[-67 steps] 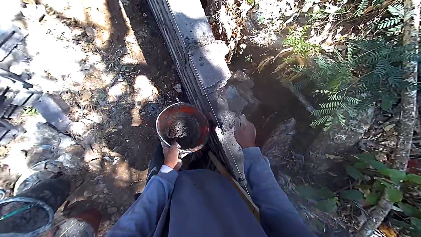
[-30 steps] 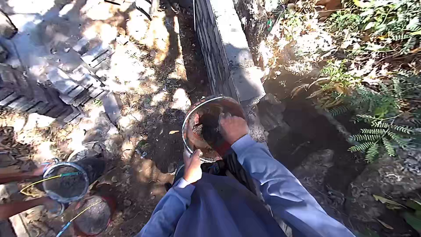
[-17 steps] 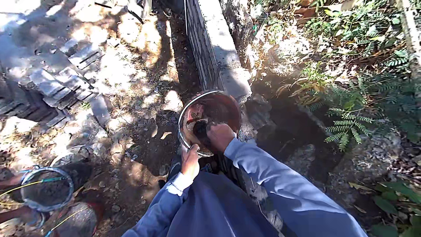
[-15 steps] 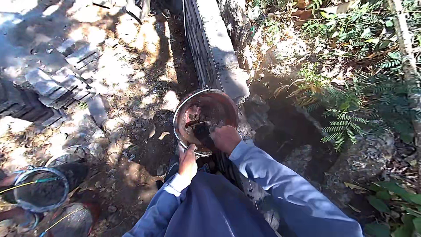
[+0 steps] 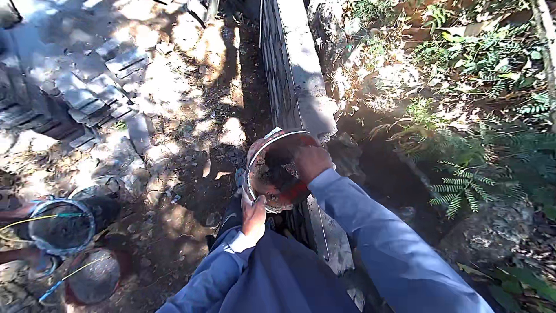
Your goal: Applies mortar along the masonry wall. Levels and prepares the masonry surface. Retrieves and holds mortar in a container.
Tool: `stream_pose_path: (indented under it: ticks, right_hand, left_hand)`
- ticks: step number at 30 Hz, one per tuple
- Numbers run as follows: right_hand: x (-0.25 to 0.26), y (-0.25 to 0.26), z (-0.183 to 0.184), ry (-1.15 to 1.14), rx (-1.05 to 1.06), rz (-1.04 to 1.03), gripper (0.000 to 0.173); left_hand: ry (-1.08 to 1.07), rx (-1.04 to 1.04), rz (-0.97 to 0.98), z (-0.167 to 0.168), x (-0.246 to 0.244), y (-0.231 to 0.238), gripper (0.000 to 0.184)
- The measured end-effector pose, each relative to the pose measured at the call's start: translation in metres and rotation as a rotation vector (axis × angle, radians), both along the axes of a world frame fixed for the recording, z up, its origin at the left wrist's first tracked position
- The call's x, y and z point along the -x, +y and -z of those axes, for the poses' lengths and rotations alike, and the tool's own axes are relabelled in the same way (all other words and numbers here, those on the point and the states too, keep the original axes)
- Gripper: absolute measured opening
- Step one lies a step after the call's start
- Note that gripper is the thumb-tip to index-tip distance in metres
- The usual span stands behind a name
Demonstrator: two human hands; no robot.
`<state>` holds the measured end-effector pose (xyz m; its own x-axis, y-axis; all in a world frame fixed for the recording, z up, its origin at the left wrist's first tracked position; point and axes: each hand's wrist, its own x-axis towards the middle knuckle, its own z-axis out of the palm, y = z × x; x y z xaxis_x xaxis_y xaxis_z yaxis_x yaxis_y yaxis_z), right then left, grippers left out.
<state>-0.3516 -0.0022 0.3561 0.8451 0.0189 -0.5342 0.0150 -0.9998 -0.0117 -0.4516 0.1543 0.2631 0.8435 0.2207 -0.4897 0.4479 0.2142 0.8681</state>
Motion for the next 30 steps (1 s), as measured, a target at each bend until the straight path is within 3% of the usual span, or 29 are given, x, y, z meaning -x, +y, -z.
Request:
stream_pose_path:
  ticks: [6,10,14,22,26,30]
  right_hand:
    - [-0.022,-0.014,0.013,0.228,0.067,-0.104,0.032]
    - [-0.009,-0.033,0.059,0.378,-0.153,-0.086,0.041]
    - [0.025,-0.005,0.070,0.407,-0.435,0.218,0.049]
    - [0.046,0.051,0.072,0.345,-0.770,0.482,0.048]
    - [0.051,0.055,0.069,0.330,-0.957,0.598,0.045]
    - [0.060,0.044,0.062,0.436,-1.198,0.826,0.040]
  left_hand:
    - [-0.100,0.019,-0.025,-0.006,-0.008,0.004,0.076]
    - [-0.094,0.073,-0.022,-0.003,-0.006,0.008,0.078]
    - [-0.067,0.035,0.020,0.000,-0.006,0.014,0.079]
    - [0.111,0.097,0.059,0.003,0.002,0.010,0.071]
    - [0.071,0.068,0.168,0.005,0.004,0.015,0.077]
    - [0.083,0.178,0.123,0.008,-0.001,0.016,0.073]
